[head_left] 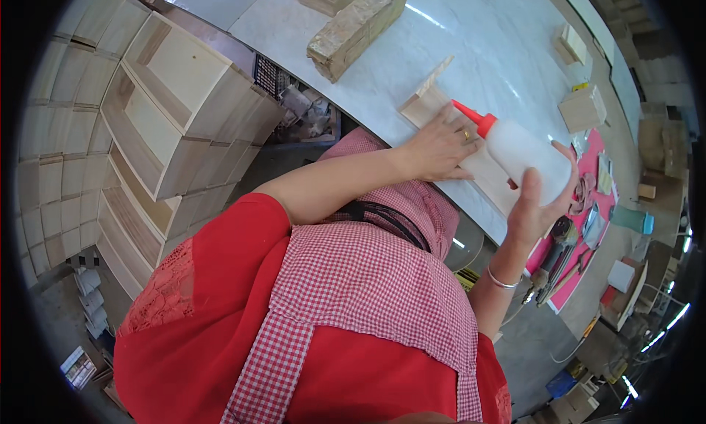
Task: Assembling wooden slats to create boxes using wood glue and a pneumatic nail gun.
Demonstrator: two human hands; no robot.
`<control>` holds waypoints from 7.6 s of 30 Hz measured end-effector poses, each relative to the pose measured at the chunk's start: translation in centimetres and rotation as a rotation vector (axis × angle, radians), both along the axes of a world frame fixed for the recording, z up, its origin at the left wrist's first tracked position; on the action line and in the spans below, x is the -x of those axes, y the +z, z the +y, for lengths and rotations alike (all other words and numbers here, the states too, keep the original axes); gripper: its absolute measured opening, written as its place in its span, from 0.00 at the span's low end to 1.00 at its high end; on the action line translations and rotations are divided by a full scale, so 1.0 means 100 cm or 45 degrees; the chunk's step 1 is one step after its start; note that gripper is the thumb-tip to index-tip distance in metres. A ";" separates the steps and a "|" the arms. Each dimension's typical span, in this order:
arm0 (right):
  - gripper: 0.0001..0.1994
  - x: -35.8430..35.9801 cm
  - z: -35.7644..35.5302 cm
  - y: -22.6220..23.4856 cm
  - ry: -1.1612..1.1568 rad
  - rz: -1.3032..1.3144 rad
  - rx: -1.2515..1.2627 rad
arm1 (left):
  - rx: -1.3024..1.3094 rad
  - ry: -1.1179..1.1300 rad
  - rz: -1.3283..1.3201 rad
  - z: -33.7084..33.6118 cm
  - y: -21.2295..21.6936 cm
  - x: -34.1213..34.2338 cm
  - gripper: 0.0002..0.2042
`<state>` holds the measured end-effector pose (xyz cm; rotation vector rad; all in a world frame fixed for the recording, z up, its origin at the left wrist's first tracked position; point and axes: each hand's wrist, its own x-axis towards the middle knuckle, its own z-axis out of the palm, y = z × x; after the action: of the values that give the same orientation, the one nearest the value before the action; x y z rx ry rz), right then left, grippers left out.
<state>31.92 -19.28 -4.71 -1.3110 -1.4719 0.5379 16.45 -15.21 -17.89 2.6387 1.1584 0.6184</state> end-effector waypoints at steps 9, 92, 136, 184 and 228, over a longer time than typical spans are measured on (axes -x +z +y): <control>0.32 0.031 0.006 -0.011 0.283 0.042 -0.069 | 0.095 -0.025 -0.231 0.000 -0.014 0.000 0.34; 0.22 -0.155 -0.077 0.000 -0.487 -0.231 -0.181 | -0.026 -0.166 0.172 0.046 0.014 0.057 0.38; 0.16 -0.241 0.010 -0.110 -0.783 -0.548 -0.033 | -0.032 1.572 0.376 0.211 0.296 0.279 0.49; 0.26 -0.070 -0.056 -0.023 -0.200 0.715 -0.020 | -0.121 -0.477 0.031 0.023 0.187 -0.065 0.36; 0.49 -0.064 -0.018 -0.095 0.232 0.222 0.376 | 0.200 -0.446 0.081 0.045 0.138 -0.046 0.43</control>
<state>38.28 -21.12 -14.21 -1.3227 -1.4110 0.9952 21.08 -10.69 -4.04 2.6476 0.6981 0.3639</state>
